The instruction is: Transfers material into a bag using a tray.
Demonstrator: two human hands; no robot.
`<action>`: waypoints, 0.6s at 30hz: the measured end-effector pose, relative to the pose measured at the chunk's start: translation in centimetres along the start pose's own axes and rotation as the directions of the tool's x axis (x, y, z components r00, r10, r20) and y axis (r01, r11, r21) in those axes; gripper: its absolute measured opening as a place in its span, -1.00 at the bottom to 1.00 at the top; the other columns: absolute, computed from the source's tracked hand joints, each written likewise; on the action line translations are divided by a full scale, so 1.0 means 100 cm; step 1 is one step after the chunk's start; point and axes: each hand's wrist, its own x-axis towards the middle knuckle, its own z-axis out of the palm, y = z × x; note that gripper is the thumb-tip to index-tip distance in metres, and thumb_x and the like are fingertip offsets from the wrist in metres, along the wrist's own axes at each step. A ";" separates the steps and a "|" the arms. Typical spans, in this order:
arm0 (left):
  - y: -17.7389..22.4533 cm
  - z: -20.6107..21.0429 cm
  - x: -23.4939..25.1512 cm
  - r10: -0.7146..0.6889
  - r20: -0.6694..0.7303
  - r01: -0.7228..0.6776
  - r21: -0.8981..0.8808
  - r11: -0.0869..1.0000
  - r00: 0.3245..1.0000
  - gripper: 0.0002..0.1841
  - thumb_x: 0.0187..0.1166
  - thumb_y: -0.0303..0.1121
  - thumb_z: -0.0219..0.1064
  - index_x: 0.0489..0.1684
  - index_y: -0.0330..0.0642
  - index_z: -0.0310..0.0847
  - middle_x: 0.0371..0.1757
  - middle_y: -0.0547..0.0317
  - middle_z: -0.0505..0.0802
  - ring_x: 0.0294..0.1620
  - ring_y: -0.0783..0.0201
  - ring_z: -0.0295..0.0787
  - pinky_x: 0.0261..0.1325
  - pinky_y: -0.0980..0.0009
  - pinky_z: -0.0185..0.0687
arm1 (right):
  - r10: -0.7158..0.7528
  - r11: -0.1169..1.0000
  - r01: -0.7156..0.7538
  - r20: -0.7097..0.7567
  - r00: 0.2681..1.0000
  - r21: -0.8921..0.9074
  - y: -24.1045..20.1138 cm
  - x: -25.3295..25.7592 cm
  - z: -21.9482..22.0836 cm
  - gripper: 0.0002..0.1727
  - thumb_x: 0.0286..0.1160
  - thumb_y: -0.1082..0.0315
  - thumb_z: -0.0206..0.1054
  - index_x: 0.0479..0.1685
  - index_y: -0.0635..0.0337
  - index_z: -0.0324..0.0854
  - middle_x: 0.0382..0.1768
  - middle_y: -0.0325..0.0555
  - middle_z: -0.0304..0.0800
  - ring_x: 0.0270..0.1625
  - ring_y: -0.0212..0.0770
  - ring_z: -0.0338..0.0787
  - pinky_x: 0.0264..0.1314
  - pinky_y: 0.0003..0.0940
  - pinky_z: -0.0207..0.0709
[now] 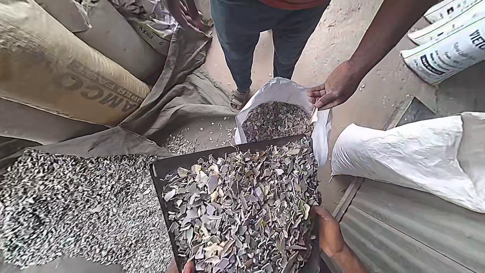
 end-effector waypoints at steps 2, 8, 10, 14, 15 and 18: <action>0.008 0.012 0.007 0.022 0.033 -0.023 0.015 1.000 0.999 -0.42 0.56 0.04 0.39 0.34 -0.12 0.27 -0.05 0.95 0.77 0.04 0.92 0.68 0.25 0.76 0.58 | -0.012 1.000 0.011 0.024 1.000 0.028 -0.003 0.011 -0.003 -0.63 0.64 0.13 -0.08 0.10 0.00 0.61 -0.12 -0.38 0.92 -0.01 -0.51 0.87 0.12 -0.45 0.78; 0.005 0.038 0.033 0.021 0.060 -0.028 0.108 0.994 0.998 0.05 0.36 0.27 0.49 0.55 -0.44 0.06 0.19 0.65 0.75 0.14 0.83 0.68 0.31 0.69 0.61 | -0.025 0.999 0.024 0.021 0.999 0.046 -0.017 0.040 -0.014 -0.47 0.76 -0.02 -0.13 0.48 0.06 0.44 0.19 -0.32 0.83 0.24 -0.51 0.79 0.30 -0.48 0.71; 0.004 0.050 0.039 0.011 0.064 -0.020 0.129 0.991 0.998 0.07 0.39 0.26 0.46 0.55 -0.50 0.01 0.16 0.65 0.73 0.10 0.87 0.67 0.26 0.74 0.61 | -0.027 1.000 0.027 -0.019 0.999 -0.014 -0.024 0.046 -0.019 -0.40 0.77 -0.02 -0.17 0.62 0.10 0.34 0.37 -0.29 0.70 0.39 -0.53 0.68 0.43 -0.51 0.59; 0.002 0.071 0.048 0.034 0.129 -0.060 0.204 0.977 0.991 0.07 0.39 0.36 0.39 0.47 -0.57 0.13 0.21 0.52 0.72 0.18 0.86 0.62 0.35 0.73 0.55 | 0.002 0.999 -0.008 -0.117 0.993 -0.051 -0.030 0.057 -0.030 -0.37 0.78 -0.03 -0.17 0.67 0.12 0.30 0.45 -0.23 0.63 0.43 -0.52 0.62 0.44 -0.50 0.56; 0.001 0.076 0.050 0.045 0.134 -0.075 0.228 0.971 0.990 0.06 0.36 0.38 0.38 0.42 -0.57 0.23 0.21 0.48 0.73 0.20 0.84 0.61 0.36 0.72 0.54 | 0.012 0.999 -0.019 -0.131 0.991 -0.051 -0.031 0.059 -0.034 -0.38 0.79 -0.04 -0.18 0.66 0.10 0.32 0.44 -0.24 0.64 0.42 -0.51 0.64 0.42 -0.49 0.58; -0.002 0.089 0.057 0.025 0.154 -0.070 0.296 0.953 0.988 0.01 0.27 0.48 0.36 0.25 -0.46 0.46 0.11 0.39 0.71 0.17 0.78 0.58 0.31 0.69 0.52 | 0.035 0.999 -0.041 -0.170 0.985 -0.028 -0.030 0.064 -0.045 -0.41 0.82 -0.07 -0.18 0.61 0.06 0.37 0.37 -0.27 0.69 0.35 -0.51 0.68 0.35 -0.46 0.63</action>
